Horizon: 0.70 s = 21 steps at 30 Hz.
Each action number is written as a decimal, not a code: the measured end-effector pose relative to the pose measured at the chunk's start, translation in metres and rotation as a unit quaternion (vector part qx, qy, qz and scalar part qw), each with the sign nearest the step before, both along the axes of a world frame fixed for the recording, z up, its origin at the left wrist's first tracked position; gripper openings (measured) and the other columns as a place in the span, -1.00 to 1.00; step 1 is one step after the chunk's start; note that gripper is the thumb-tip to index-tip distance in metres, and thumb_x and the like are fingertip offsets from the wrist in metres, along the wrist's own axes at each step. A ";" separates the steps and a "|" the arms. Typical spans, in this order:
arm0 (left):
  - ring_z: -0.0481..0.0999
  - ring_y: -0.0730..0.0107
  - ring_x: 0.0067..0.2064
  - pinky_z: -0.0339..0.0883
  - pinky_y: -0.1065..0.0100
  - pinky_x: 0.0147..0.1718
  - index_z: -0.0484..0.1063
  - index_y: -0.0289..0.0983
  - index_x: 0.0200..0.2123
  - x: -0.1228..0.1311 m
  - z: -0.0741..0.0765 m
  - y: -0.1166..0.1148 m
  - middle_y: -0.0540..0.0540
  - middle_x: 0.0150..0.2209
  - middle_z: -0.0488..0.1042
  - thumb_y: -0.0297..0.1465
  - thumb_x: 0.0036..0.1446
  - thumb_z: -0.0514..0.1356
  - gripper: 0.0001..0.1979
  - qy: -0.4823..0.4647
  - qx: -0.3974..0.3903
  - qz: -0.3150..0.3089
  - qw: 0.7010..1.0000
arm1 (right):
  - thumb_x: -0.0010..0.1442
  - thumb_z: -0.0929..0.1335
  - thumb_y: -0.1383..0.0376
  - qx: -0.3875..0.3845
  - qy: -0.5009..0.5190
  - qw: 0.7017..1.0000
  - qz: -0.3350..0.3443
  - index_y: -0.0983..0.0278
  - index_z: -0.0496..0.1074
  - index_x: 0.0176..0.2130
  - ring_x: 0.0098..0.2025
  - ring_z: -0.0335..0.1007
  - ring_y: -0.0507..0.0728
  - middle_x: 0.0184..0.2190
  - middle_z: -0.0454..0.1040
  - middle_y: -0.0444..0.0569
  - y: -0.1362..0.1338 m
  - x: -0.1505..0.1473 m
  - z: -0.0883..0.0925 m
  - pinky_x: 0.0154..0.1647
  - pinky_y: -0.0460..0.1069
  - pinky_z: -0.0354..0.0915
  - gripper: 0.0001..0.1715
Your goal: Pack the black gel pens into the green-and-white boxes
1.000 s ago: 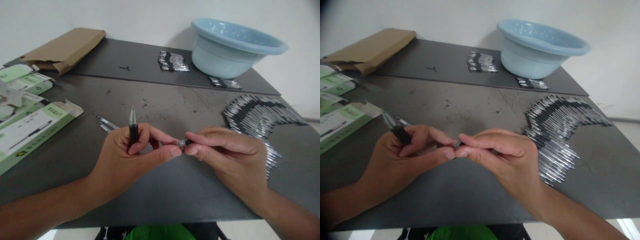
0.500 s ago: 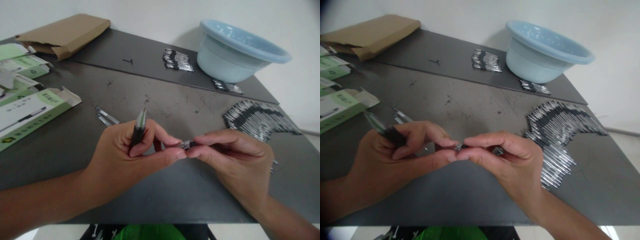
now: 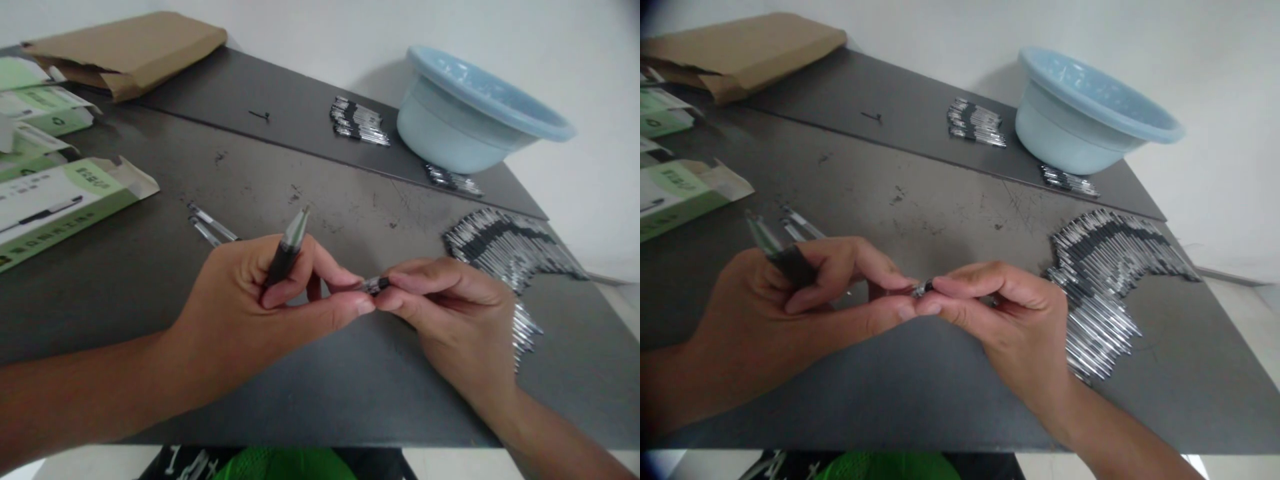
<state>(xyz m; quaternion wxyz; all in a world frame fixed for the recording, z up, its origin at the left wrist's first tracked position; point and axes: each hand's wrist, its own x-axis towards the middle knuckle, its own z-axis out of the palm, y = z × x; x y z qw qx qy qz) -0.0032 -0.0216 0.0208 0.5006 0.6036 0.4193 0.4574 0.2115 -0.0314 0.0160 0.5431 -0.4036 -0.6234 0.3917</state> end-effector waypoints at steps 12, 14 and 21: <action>0.71 0.39 -0.31 0.52 0.43 -0.37 0.05 -0.23 -0.63 0.002 0.000 0.002 0.06 -0.34 0.76 -0.31 0.17 0.52 -0.33 -0.040 -0.049 -0.011 0.998 | 0.15 0.67 0.46 0.014 -0.042 0.999 0.027 -0.03 0.78 -0.13 -0.25 0.71 0.07 -0.24 0.77 -0.18 0.003 0.006 0.002 -0.25 -0.06 0.64 -0.60; 0.72 0.39 -0.30 0.52 0.44 -0.37 0.04 -0.22 -0.62 0.002 0.000 0.004 0.06 -0.33 0.77 -0.31 0.19 0.50 -0.33 -0.054 -0.067 -0.022 0.996 | 0.19 0.65 0.45 0.032 -0.069 0.997 0.032 -0.03 0.78 -0.10 -0.23 0.72 0.10 -0.22 0.78 -0.15 0.005 0.007 0.004 -0.23 -0.02 0.65 -0.61; 0.64 0.45 -0.39 0.43 0.48 -0.46 0.03 -0.22 -0.62 0.001 -0.001 0.008 0.04 -0.36 0.77 -0.33 0.23 0.45 -0.36 -0.066 -0.098 -0.077 0.990 | 0.16 0.67 0.46 0.115 -0.135 0.983 0.044 -0.03 0.78 -0.04 -0.26 0.67 0.07 -0.22 0.78 -0.17 0.012 0.013 0.011 -0.26 -0.02 0.60 -0.54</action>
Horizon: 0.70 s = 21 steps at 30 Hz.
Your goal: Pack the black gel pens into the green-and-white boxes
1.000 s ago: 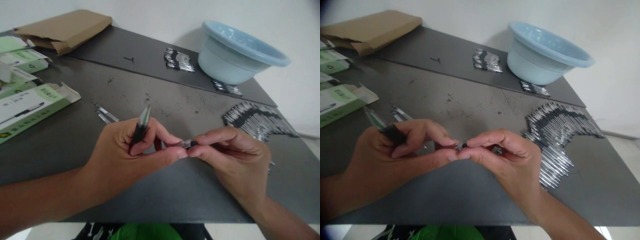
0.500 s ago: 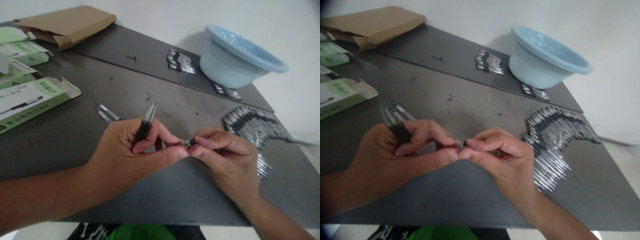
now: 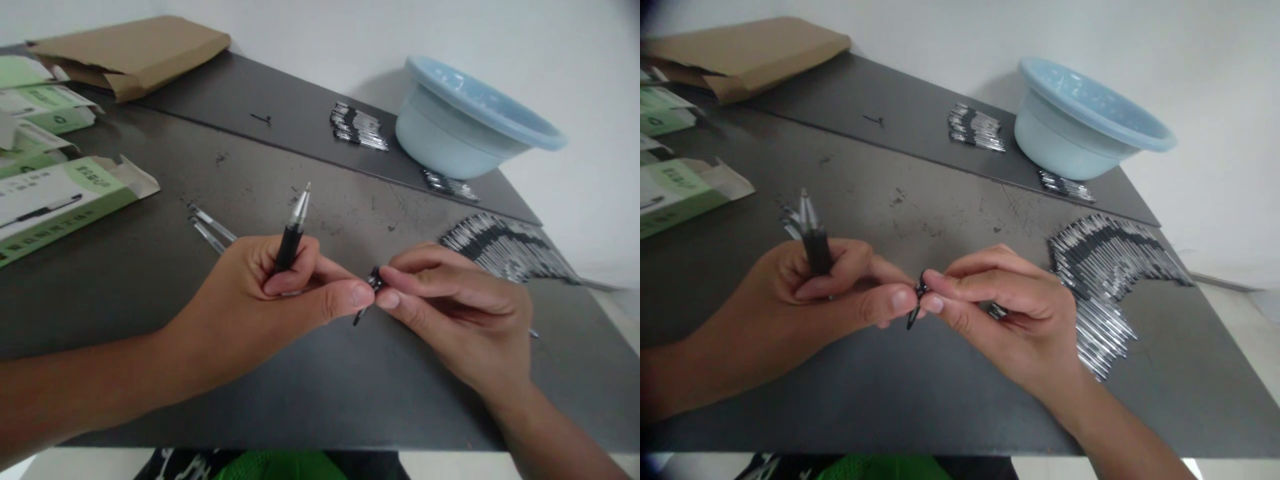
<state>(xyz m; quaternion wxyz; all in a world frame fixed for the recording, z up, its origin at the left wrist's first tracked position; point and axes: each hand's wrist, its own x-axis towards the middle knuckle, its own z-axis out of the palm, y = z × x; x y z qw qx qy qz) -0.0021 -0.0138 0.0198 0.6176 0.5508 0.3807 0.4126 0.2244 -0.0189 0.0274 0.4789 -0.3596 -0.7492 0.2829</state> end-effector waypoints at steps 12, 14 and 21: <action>0.64 0.43 -0.42 0.52 0.47 -0.43 0.02 -0.20 -0.62 0.001 -0.001 0.004 0.07 -0.55 0.58 -0.32 0.22 0.47 -0.34 0.000 -0.018 -0.027 0.999 | 0.28 0.63 0.30 0.045 -0.060 0.997 0.033 -0.17 0.67 0.18 -0.25 0.70 0.18 -0.14 0.80 -0.15 0.003 0.013 -0.002 -0.13 0.15 0.63 -0.45; 0.69 0.40 -0.38 0.56 0.47 -0.40 0.02 -0.20 -0.61 0.001 -0.001 0.005 0.07 -0.56 0.56 -0.33 0.22 0.47 -0.34 -0.014 -0.032 -0.035 0.999 | 0.33 0.60 0.33 0.047 -0.081 0.995 0.040 -0.20 0.64 0.22 -0.22 0.72 0.19 -0.10 0.80 -0.15 0.003 0.016 -0.002 -0.08 0.18 0.64 -0.42; 0.71 0.39 -0.42 0.47 0.51 -0.53 -0.02 -0.20 -0.58 -0.001 -0.005 0.008 0.03 -0.50 0.62 -0.26 0.24 0.48 -0.31 -0.024 -0.054 -0.067 0.996 | 0.32 0.61 0.30 0.045 -0.081 0.995 0.035 -0.14 0.72 0.10 -0.26 0.74 0.19 -0.17 0.80 -0.14 0.003 0.016 0.003 -0.12 0.19 0.67 -0.57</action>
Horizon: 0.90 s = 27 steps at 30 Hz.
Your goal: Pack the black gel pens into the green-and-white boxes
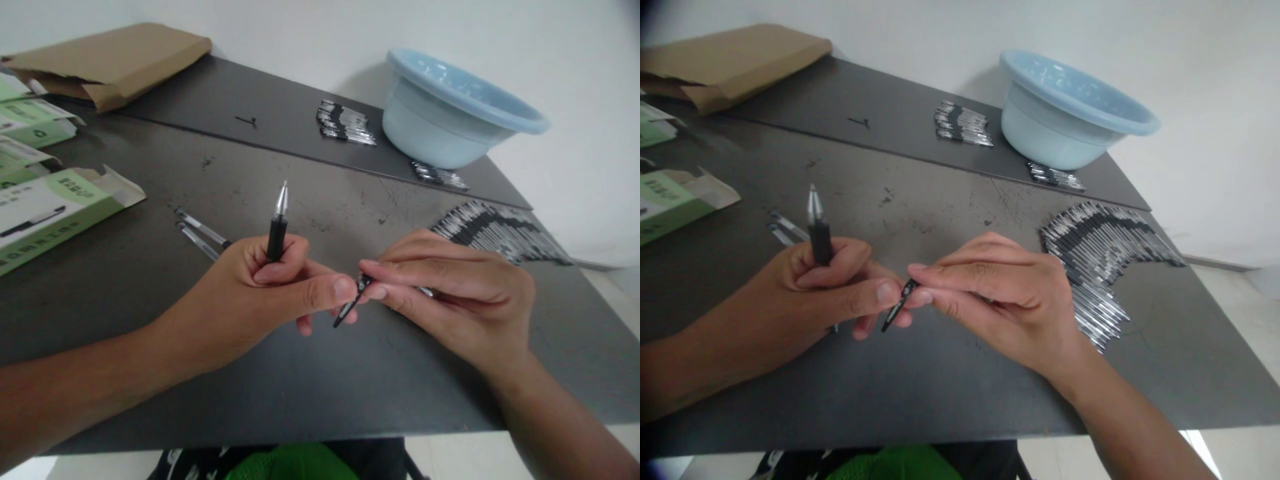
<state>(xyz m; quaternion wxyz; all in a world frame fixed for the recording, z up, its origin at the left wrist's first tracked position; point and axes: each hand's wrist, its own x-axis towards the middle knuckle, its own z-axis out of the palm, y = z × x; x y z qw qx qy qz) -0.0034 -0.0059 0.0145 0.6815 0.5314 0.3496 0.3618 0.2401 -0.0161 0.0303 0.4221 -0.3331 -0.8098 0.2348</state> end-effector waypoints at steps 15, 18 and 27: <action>0.72 0.38 -0.46 0.47 0.52 -0.58 0.12 -0.17 -0.53 -0.006 0.005 0.009 -0.01 -0.46 0.68 -0.09 0.30 0.45 -0.38 0.046 -0.037 0.015 0.998 | 0.30 0.62 0.23 -0.059 0.034 0.995 -0.067 0.10 0.78 -0.17 -0.47 0.58 0.00 -0.34 0.76 -0.17 -0.002 -0.012 0.001 -0.45 -0.12 0.51 -0.94; 0.82 0.29 -0.28 0.59 0.53 -0.45 0.21 -0.19 -0.52 -0.005 0.009 0.009 -0.03 -0.34 0.76 -0.13 0.28 0.47 -0.44 0.021 -0.059 0.035 0.997 | 0.33 0.60 0.19 -0.084 0.050 0.992 -0.083 0.09 0.78 -0.18 -0.46 0.59 0.01 -0.31 0.78 -0.17 -0.003 -0.012 0.001 -0.45 -0.11 0.50 -0.95; 0.83 0.31 0.01 0.66 0.54 -0.07 0.01 -0.25 -0.54 -0.011 0.018 0.006 0.08 -0.05 0.82 -0.41 0.19 0.55 -0.31 0.023 -0.015 0.058 0.998 | 0.31 0.62 0.18 -0.087 0.046 0.990 -0.104 0.05 0.79 -0.20 -0.45 0.58 0.01 -0.30 0.77 -0.22 -0.003 -0.009 0.004 -0.48 -0.13 0.44 -0.97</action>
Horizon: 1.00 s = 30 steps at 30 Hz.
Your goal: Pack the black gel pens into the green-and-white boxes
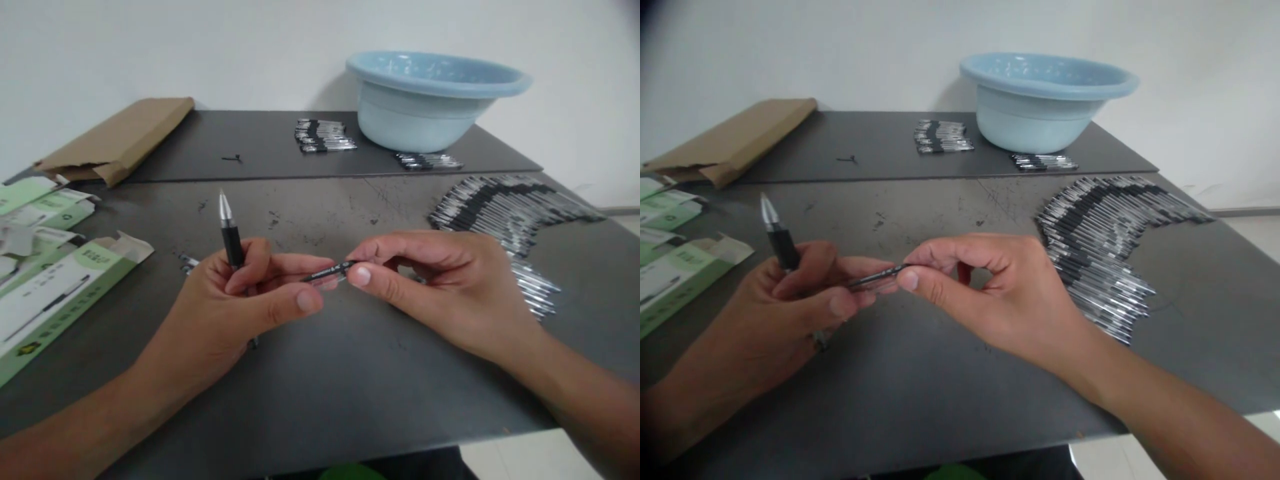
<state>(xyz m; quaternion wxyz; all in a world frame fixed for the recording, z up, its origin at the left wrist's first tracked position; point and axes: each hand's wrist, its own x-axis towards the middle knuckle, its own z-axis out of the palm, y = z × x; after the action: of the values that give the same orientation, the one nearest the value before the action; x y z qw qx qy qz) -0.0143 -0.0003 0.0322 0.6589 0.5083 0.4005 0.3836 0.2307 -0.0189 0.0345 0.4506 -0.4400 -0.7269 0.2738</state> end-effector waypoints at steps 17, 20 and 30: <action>0.83 0.19 -0.03 0.73 0.39 -0.09 0.03 -0.19 -0.60 0.007 -0.006 -0.005 0.05 -0.22 0.80 -0.42 0.10 0.59 -0.30 0.043 0.055 0.109 0.992 | 0.33 0.61 0.34 0.169 -0.055 0.982 0.062 0.20 0.76 -0.15 -0.23 0.75 0.05 -0.20 0.81 -0.10 -0.002 0.002 -0.003 -0.07 -0.06 0.63 -0.94; 0.82 0.19 0.00 0.72 0.37 0.00 0.02 -0.20 -0.59 0.004 -0.009 -0.003 0.06 -0.21 0.81 -0.40 0.10 0.60 -0.28 0.024 0.040 0.102 0.994 | 0.38 0.55 0.37 0.210 -0.093 0.971 0.069 0.25 0.75 -0.13 -0.19 0.77 0.07 -0.16 0.81 -0.05 -0.002 0.004 0.002 -0.01 -0.05 0.64 -0.94; 0.81 0.10 0.01 0.72 0.31 -0.04 -0.01 -0.21 -0.59 0.005 -0.010 -0.007 0.03 -0.23 0.80 -0.33 0.06 0.64 -0.23 0.043 0.030 0.115 0.992 | 0.34 0.59 0.26 0.057 -0.031 0.998 0.018 0.11 0.80 -0.13 -0.31 0.74 0.07 -0.25 0.80 -0.14 -0.012 0.001 0.007 -0.37 -0.09 0.58 -0.91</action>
<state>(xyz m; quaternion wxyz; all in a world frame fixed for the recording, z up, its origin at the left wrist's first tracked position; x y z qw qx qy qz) -0.0094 -0.0073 0.0221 0.5771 0.4946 0.4724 0.4462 0.2321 -0.0306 0.0418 0.4470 -0.4090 -0.7627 0.2262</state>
